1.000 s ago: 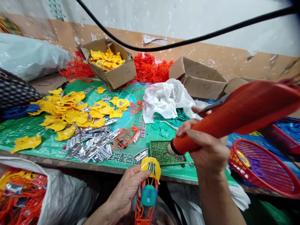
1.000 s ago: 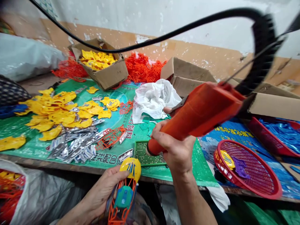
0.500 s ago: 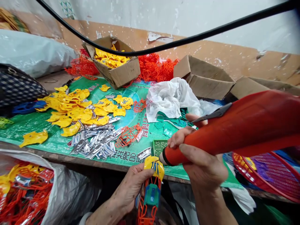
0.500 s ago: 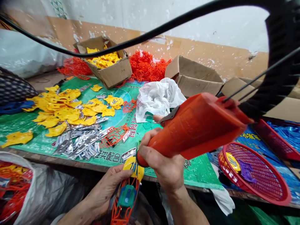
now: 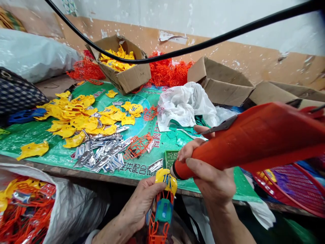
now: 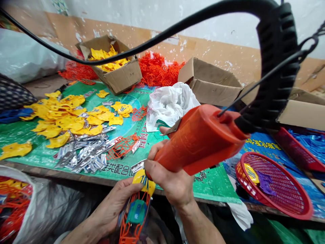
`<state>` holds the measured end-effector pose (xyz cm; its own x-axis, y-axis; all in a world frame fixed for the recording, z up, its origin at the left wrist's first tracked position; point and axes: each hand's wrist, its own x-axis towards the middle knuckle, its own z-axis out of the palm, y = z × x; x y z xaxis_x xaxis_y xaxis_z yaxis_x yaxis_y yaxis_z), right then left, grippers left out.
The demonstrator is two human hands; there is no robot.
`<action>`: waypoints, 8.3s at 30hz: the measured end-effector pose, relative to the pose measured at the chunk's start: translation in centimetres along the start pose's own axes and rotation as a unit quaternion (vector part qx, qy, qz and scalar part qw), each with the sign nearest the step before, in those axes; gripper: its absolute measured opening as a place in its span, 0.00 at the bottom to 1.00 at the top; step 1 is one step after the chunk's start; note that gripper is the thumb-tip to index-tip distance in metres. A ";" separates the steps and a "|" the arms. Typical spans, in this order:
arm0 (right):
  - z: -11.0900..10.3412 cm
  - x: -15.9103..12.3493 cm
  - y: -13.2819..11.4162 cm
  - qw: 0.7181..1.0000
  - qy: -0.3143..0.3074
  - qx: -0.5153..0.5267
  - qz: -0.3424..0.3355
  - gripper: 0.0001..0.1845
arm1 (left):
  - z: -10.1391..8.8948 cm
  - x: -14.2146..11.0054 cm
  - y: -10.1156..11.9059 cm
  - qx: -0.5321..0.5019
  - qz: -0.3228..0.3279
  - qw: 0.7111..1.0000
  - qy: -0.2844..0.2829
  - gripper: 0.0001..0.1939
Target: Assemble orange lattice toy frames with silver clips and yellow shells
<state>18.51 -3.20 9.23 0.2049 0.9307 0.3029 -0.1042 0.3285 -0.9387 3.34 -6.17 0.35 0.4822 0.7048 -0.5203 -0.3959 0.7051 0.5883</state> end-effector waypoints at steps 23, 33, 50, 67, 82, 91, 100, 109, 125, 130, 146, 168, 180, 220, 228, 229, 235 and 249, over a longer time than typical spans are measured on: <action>-0.3 -0.3 -0.9 0.995 0.011 0.098 -0.031 0.23 | 0.0 -0.9 0.9 0.012 0.003 0.999 0.034 0.14; -3.3 2.0 2.7 0.991 0.124 -0.005 -0.059 0.20 | -0.2 -0.8 1.5 0.065 -0.021 0.996 0.051 0.15; -3.3 2.0 3.7 0.991 0.125 -0.004 -0.054 0.25 | 0.2 -0.7 1.2 0.037 -0.035 0.997 0.064 0.16; -3.0 2.0 2.0 0.988 0.144 0.017 -0.058 0.16 | -0.5 -0.3 0.8 0.040 -0.028 0.997 0.066 0.16; -0.4 -1.3 -1.4 0.992 0.006 0.122 -0.018 0.30 | 0.3 -0.4 1.2 -0.044 -0.024 0.996 0.080 0.16; -0.4 -1.7 -0.4 0.994 -0.017 0.105 -0.015 0.29 | 0.3 -0.5 1.0 -0.042 -0.007 0.995 0.085 0.17; -0.8 -2.0 -0.2 0.999 -0.022 0.016 -0.017 0.15 | 0.8 -0.4 1.0 -0.038 -0.013 0.995 0.095 0.17; -0.7 -2.3 -0.1 1.000 -0.008 -0.013 -0.010 0.12 | 0.7 -0.5 0.6 -0.019 -0.002 0.995 0.096 0.16; -0.7 -2.2 0.6 1.000 -0.011 -0.015 -0.025 0.07 | 0.6 -0.6 1.6 -0.011 -0.016 0.993 0.118 0.14; -0.6 -2.2 0.5 0.999 -0.014 -0.008 -0.028 0.06 | 0.6 -0.6 1.6 -0.004 -0.023 0.993 0.117 0.14; -0.4 -2.4 1.1 0.999 -0.033 0.023 -0.022 0.13 | 0.3 -0.4 1.3 -0.010 -0.009 0.994 0.105 0.12; -3.0 0.6 2.2 0.993 0.104 -0.001 -0.055 0.08 | -0.6 -1.3 1.7 0.048 -0.006 0.996 0.077 0.16; -2.8 0.4 3.7 0.993 0.100 -0.002 -0.058 0.10 | -0.6 -1.3 1.6 0.067 -0.018 0.996 0.064 0.16; 1.6 -2.0 -1.2 0.982 -0.023 0.188 0.007 0.22 | -1.1 -1.8 1.7 -0.005 0.009 1.000 0.022 0.14; 1.6 -2.1 -0.9 0.982 -0.023 0.185 0.011 0.26 | -0.8 -1.9 1.6 -0.015 0.006 1.000 0.021 0.16; 1.6 -2.1 -0.9 0.983 -0.025 0.183 0.013 0.27 | -0.8 -1.9 1.6 -0.016 0.005 1.000 0.024 0.16; 1.6 -2.1 -0.8 0.984 -0.034 0.177 0.015 0.32 | -0.4 -1.8 1.6 -0.028 0.002 0.998 0.051 0.15; 1.0 -2.6 -0.2 0.995 -0.039 0.093 0.004 0.18 | -0.1 -1.8 1.3 -0.025 0.002 0.998 0.056 0.15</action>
<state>17.00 -5.51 8.75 0.1274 0.9410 0.3136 -0.2864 0.3376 -0.8967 1.89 -6.56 1.98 0.3915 0.7103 -0.5850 -0.4379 0.7029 0.5605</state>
